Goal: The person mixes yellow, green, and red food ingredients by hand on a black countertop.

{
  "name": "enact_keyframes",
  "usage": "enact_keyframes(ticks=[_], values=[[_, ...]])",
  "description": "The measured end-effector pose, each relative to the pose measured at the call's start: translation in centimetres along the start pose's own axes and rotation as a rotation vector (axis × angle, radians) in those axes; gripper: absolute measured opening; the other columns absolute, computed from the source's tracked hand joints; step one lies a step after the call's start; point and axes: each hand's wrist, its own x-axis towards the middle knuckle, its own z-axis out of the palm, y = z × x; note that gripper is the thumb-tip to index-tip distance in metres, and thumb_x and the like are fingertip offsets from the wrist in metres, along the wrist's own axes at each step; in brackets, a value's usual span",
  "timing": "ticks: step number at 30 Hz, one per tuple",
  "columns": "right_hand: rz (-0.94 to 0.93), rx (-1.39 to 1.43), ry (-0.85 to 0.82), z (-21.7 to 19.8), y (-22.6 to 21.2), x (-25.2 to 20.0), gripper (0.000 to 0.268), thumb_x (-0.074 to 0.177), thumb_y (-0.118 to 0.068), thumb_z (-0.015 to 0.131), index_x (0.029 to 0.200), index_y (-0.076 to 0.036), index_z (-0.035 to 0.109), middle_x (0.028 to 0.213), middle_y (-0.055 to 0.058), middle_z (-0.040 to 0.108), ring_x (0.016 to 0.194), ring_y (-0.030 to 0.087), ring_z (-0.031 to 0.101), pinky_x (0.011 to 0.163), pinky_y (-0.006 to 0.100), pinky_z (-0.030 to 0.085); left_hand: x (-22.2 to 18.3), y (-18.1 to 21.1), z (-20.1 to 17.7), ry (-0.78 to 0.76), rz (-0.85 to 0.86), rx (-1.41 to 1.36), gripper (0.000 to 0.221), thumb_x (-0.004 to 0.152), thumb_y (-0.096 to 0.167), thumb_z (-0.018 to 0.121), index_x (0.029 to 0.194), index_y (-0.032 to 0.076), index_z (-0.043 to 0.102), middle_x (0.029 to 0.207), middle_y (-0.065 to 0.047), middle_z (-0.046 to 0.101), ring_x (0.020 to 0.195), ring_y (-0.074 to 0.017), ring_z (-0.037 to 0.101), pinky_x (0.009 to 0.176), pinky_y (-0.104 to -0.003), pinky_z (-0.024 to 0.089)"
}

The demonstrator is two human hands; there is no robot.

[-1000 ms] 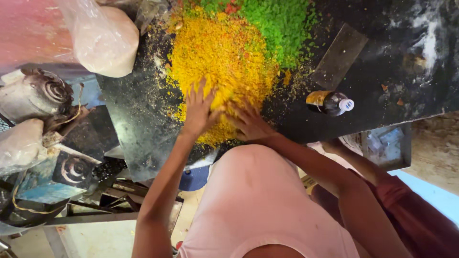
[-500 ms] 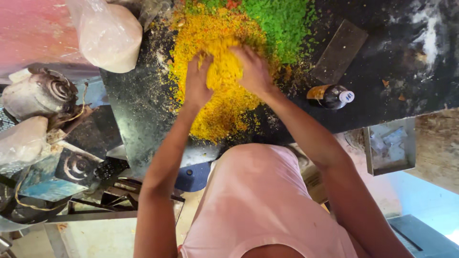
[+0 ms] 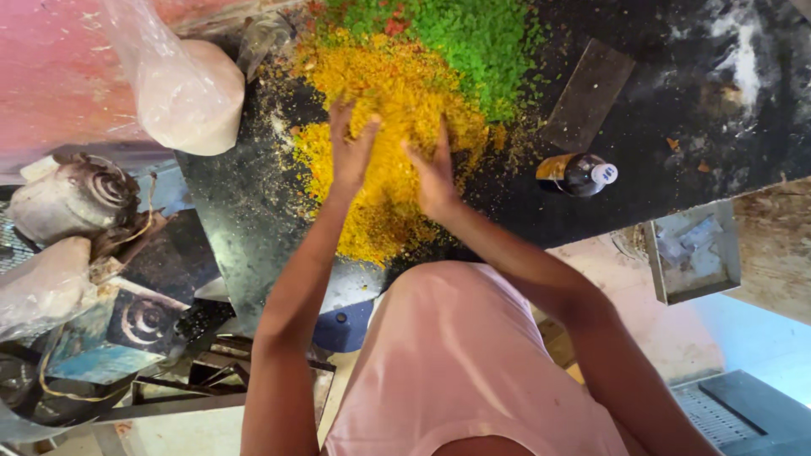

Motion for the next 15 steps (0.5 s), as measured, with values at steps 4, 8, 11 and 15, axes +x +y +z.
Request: enact_keyframes(ticks=[4, 8, 11, 15], values=[[0.248, 0.221, -0.022, 0.1, -2.7, 2.3, 0.083, 0.093, -0.02, 0.07, 0.161, -0.025, 0.022, 0.154, 0.006, 0.045, 0.138, 0.025, 0.048, 0.11, 0.045, 0.046, -1.3, 4.6, 0.3, -0.122, -0.082, -0.101, 0.071, 0.098, 0.046, 0.071, 0.153, 0.005, 0.05, 0.168, -0.022, 0.028, 0.158, -0.0346, 0.025, 0.127, -0.047, 0.027], [0.1, -0.211, -0.175, -1.0, -6.2, 2.7, 0.058, 0.105, -0.025, 0.071, 0.154, -0.008, 0.045, 0.151, 0.012, 0.052, 0.137, 0.029, 0.052, 0.112, 0.047, 0.047, 1.2, 8.1, -3.9, -0.322, 0.191, 0.096, 0.069, 0.104, 0.041, 0.069, 0.157, 0.005, 0.044, 0.165, -0.02, 0.039, 0.156, -0.0365, 0.032, 0.127, -0.046, 0.029], [-0.296, -1.1, -0.228, -1.6, -8.0, 1.7, 0.041, 0.104, -0.023, 0.073, 0.138, -0.005, 0.057, 0.146, 0.015, 0.054, 0.133, 0.03, 0.054, 0.108, 0.044, 0.047, 7.4, 7.7, -7.2, -0.148, 0.092, 0.354, 0.054, 0.095, 0.042, 0.07, 0.142, 0.019, 0.056, 0.151, -0.008, 0.058, 0.11, -0.0307, 0.063, 0.115, -0.043, 0.048], [-0.511, -1.118, -0.125, -2.7, -8.2, 0.3, 0.021, 0.085, -0.011, 0.082, 0.102, -0.003, 0.073, 0.121, 0.013, 0.068, 0.115, 0.03, 0.065, 0.098, 0.042, 0.052, 15.0, 3.3, -11.3, 0.119, 0.561, 1.045, 0.053, 0.086, 0.022, 0.081, 0.134, 0.008, 0.063, 0.14, -0.024, 0.054, 0.133, -0.0492, 0.039, 0.11, -0.063, 0.029]])
